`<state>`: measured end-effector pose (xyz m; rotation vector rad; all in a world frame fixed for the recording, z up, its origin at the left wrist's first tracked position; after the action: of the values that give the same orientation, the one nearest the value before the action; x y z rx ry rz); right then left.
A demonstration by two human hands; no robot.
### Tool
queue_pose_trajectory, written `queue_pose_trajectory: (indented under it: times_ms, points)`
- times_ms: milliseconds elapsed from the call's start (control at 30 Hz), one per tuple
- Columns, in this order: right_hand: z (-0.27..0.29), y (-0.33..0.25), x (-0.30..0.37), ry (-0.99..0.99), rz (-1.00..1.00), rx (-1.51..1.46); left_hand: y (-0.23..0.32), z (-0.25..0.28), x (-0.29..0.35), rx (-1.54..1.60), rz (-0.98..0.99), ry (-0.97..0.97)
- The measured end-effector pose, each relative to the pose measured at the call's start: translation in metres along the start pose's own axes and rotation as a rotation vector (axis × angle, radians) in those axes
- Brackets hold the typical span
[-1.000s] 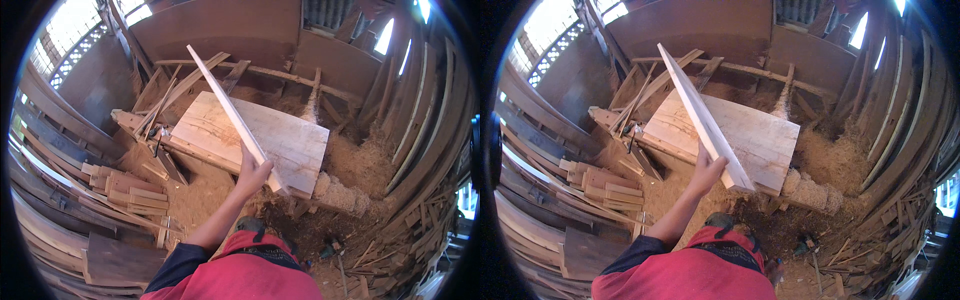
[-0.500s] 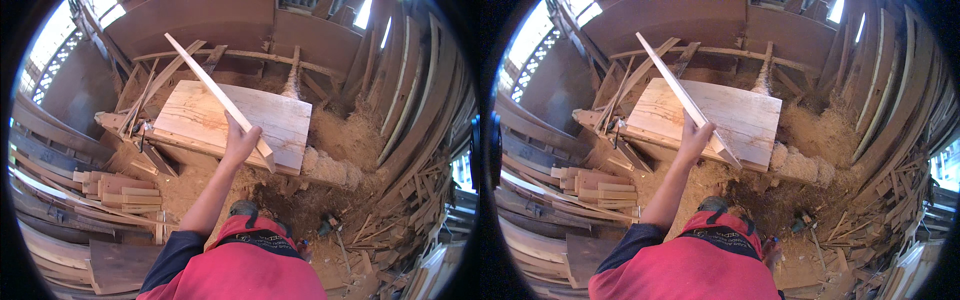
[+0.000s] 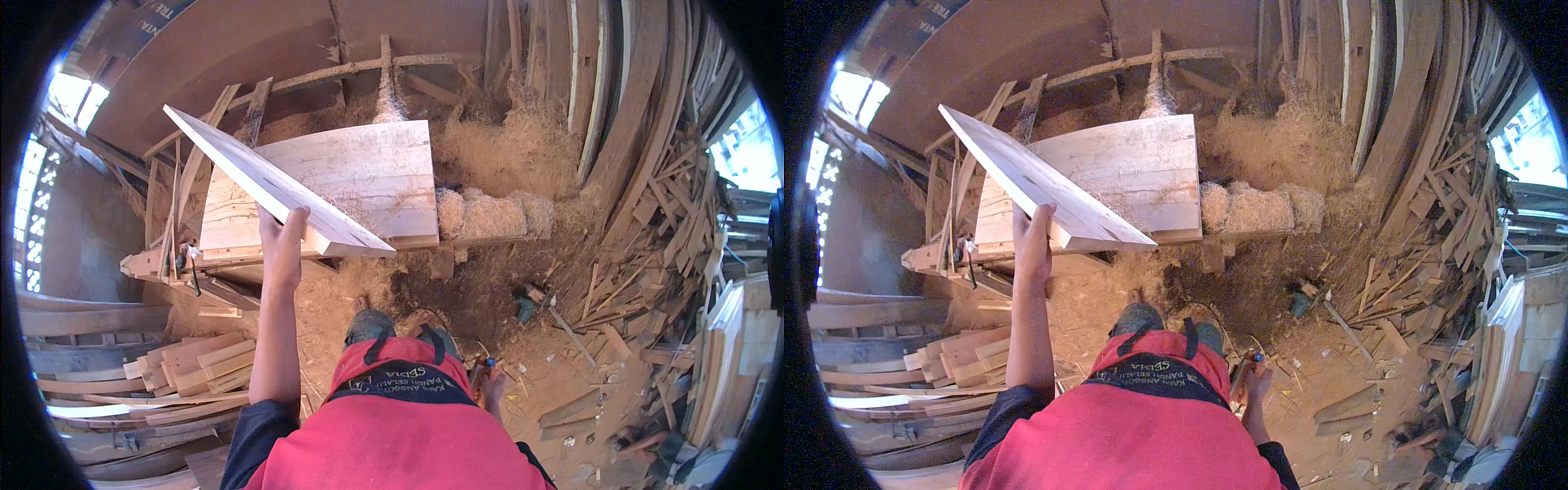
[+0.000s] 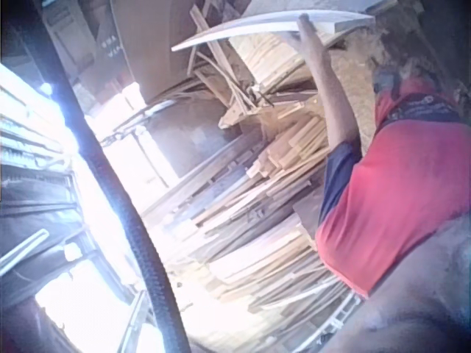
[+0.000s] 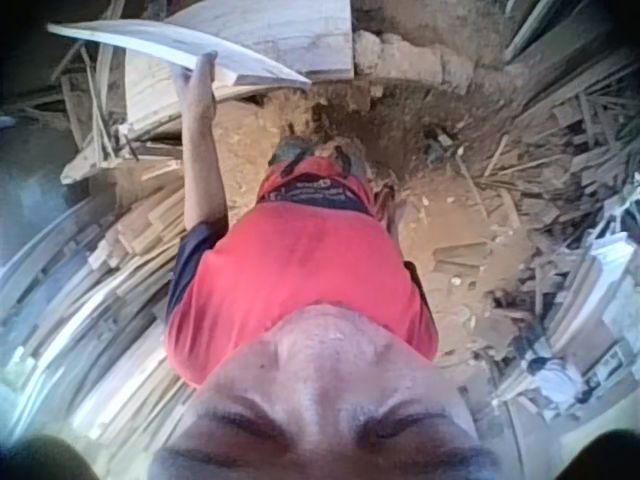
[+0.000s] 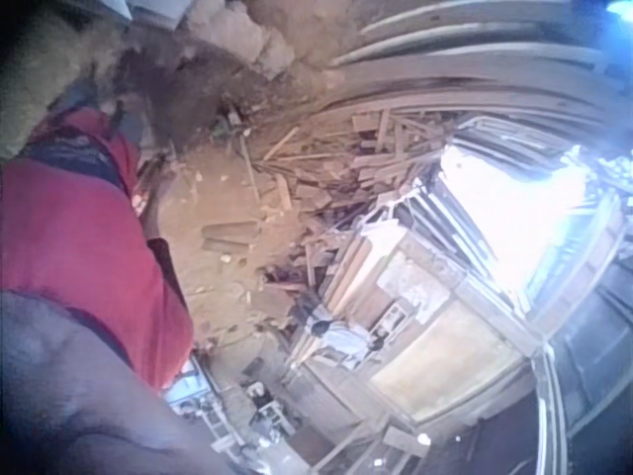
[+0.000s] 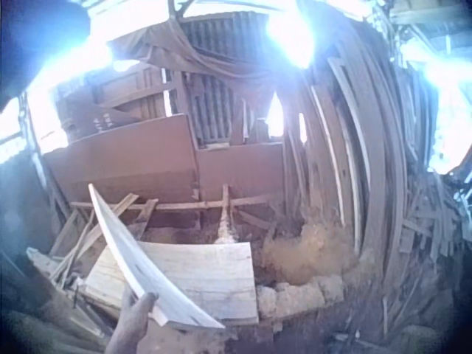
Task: The person applies glue to small wooden pegs, inserts them into a wooden board, and uses a power sander to smooth the surface of the board.
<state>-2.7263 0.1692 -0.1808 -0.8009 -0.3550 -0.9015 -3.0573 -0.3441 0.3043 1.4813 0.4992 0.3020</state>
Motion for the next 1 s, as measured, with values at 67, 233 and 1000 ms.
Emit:
queue_pose_trajectory:
  times_ms: [67, 233, 1000]
  points:
    - [0.0, -0.001, 0.004, -0.007, 0.037, 0.225, 0.002, -0.004, 0.001, 0.024, 0.024, -0.013]
    - [-0.016, -0.004, 0.013, 0.103, 0.161, 0.212, 0.003, 0.003, -0.005, 0.047, 0.063, 0.021]
    - [0.001, -0.113, 0.084, -0.209, -0.082, 0.299, -0.292, 0.354, 0.014, -0.334, 0.209, 0.584]
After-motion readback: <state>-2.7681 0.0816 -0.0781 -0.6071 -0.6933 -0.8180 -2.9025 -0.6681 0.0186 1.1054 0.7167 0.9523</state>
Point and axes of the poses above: each hand's wrist, its own x-axis away from the middle knuckle, its own z-axis out of the back of the hand, y = z × x, the point moved 3 cm from there along -x, towards the middle knuckle, and after that the axes turned 6 degrees about -z, right-handed, at the moved point
